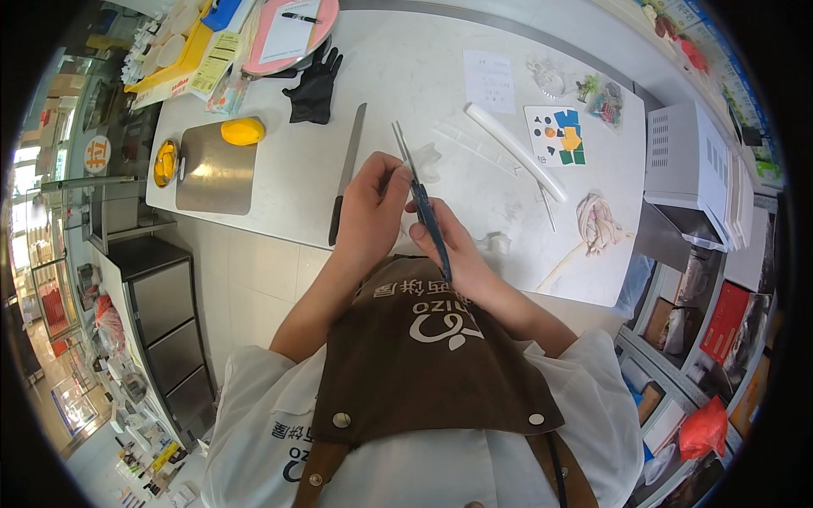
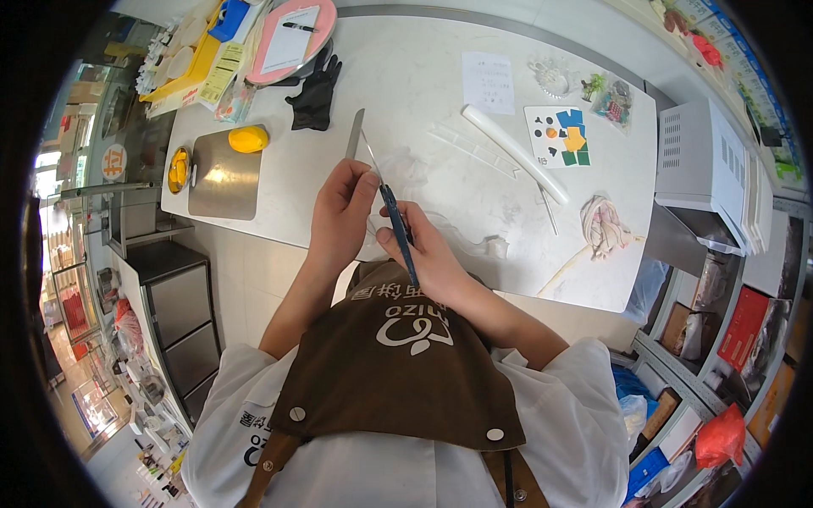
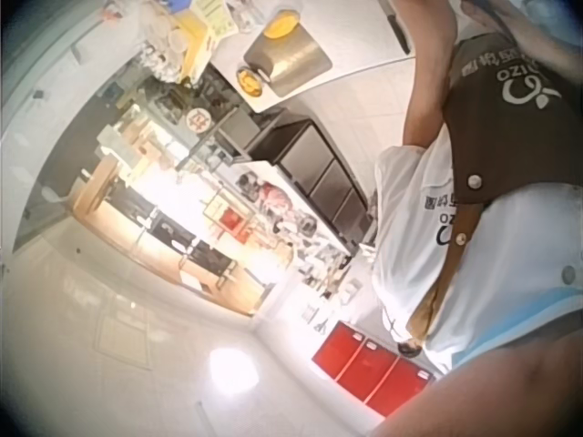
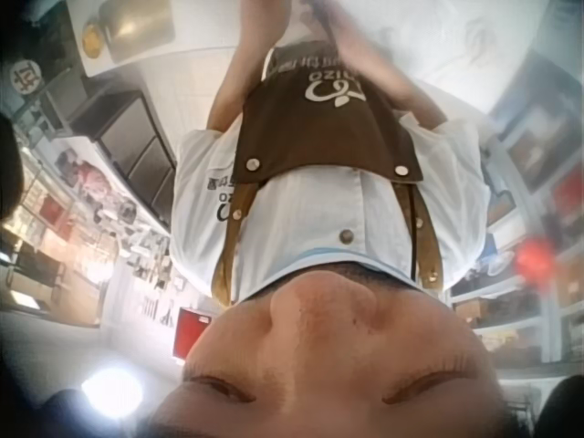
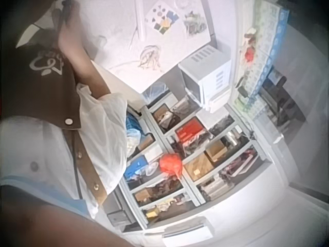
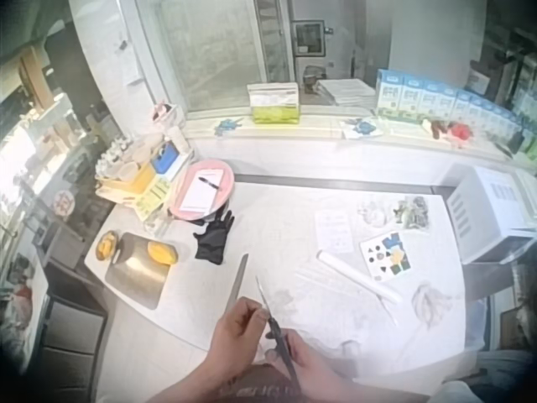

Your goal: The person cuts a white ribbon with scissors, then folds a white paper cupcake liner. They retrieve a pink 'Happy Birthday' cake topper from a refrigerator and place it on the counter. The person also handles a small pink fondant piece and a colorful card.

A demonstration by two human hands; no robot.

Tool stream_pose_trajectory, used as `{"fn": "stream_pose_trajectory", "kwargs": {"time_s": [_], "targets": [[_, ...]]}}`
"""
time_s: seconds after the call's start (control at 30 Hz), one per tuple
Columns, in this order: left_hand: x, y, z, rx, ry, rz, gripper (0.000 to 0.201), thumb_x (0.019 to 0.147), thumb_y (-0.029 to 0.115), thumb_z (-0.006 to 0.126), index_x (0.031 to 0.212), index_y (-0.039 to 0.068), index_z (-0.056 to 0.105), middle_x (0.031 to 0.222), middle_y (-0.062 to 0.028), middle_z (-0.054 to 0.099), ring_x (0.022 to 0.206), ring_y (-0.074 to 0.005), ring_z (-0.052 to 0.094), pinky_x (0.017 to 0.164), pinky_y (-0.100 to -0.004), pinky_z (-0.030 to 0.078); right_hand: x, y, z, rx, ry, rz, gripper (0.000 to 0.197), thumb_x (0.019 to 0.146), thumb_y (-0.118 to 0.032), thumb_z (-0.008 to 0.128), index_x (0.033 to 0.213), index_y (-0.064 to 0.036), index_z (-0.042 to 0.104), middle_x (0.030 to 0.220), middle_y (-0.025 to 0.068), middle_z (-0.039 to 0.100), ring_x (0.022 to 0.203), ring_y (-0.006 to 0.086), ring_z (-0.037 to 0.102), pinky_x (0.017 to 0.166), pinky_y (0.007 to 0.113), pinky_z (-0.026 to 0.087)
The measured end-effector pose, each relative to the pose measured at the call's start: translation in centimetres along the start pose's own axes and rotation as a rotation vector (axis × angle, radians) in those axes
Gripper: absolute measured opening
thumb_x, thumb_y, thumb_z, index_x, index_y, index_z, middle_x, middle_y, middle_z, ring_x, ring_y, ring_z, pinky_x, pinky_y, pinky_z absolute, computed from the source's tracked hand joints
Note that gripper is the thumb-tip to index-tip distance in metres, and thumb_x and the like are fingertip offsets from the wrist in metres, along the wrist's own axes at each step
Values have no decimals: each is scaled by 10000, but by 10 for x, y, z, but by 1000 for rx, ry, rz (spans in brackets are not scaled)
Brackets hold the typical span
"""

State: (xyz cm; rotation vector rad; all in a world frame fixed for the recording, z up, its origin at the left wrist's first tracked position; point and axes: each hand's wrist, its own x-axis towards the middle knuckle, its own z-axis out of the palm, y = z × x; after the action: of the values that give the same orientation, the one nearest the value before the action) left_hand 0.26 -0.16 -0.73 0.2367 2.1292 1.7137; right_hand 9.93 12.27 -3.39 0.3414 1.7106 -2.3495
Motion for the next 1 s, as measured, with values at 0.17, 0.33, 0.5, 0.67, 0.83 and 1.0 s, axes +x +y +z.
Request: {"fn": "stream_pose_trajectory", "kwargs": {"time_s": [0.17,0.33,0.5,0.67,0.83,1.0], "targets": [[0,-2,0,3,27,18,130,996,132,544,922,25,540,730,22,499,675,-46,419,596,-233,362,-1,0,2,-52,8,3,414,996,-346,597,1241,-33,484,832,-39,464,740,61,395,662,224,341],[-1,0,-1,-9,3,13,120,1006,121,533,923,34,536,773,40,494,714,-33,414,621,-211,355,1,1,1,-1,4,-14,409,991,-334,610,1238,-31,490,826,-45,457,727,55,384,643,222,326],[-1,0,-2,3,-19,-2,113,1006,112,535,927,30,535,787,36,498,741,-38,428,654,-212,371,2,3,0,58,10,0,398,984,-316,626,1239,-38,499,822,-49,448,720,49,380,633,219,314],[0,-2,-3,18,-22,-9,111,1004,112,537,930,30,536,793,37,500,744,-39,429,656,-213,374,1,3,1,25,19,3,390,982,-313,629,1232,-41,504,825,-52,450,729,47,386,644,211,320],[0,-1,-4,23,-28,-11,101,1000,104,539,933,28,542,804,38,509,756,-36,443,670,-207,380,1,1,-1,1,14,27,390,978,-308,636,1236,-46,507,827,-55,451,741,45,391,655,206,326],[2,-6,-7,28,-62,1,93,994,94,543,932,26,548,809,37,519,762,-33,454,674,-200,383,2,4,-1,85,7,10,414,973,-323,645,1249,-49,504,829,-56,448,733,38,389,647,199,317]]}}
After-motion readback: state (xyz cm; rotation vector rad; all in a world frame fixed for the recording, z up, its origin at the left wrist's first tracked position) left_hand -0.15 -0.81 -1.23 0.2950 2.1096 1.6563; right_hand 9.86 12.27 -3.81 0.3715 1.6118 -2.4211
